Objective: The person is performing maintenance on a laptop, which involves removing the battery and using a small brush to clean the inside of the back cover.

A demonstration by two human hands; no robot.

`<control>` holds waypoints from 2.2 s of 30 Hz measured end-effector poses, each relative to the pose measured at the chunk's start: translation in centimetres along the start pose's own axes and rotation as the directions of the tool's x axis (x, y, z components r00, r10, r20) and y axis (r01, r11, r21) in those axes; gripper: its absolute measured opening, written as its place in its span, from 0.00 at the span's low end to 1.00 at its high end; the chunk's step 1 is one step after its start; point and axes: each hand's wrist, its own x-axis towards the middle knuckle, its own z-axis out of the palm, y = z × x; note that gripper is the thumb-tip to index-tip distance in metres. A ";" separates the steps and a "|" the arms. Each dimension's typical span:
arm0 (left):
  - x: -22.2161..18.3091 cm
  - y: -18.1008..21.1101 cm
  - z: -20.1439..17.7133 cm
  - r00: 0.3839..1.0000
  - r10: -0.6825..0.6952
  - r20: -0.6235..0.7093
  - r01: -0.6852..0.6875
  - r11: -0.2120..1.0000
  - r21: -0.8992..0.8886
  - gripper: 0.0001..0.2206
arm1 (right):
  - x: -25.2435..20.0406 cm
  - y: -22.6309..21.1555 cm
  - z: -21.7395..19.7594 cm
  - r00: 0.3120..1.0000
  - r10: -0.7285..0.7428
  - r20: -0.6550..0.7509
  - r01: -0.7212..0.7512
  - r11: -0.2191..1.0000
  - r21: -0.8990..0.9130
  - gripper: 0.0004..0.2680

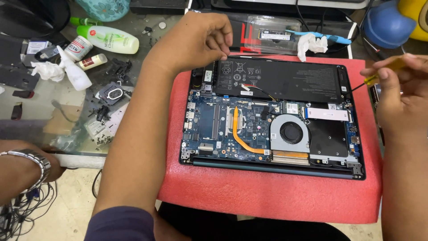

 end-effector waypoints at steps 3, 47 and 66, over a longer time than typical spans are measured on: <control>0.0 0.4 -0.1 0.999 -0.048 0.018 0.049 0.998 -0.035 0.12 | -0.6 0.7 0.0 0.997 0.063 -0.044 -0.064 0.997 -0.037 0.11; 0.7 0.5 1.9 0.995 0.099 -0.004 -0.088 0.865 -0.493 0.17 | 10.8 -12.9 10.3 0.984 -0.124 0.132 0.087 0.964 0.252 0.27; 0.6 0.8 1.6 0.996 0.089 0.010 -0.067 0.809 -0.584 0.16 | 10.7 -12.6 12.8 0.980 -0.153 0.128 0.108 0.947 0.302 0.25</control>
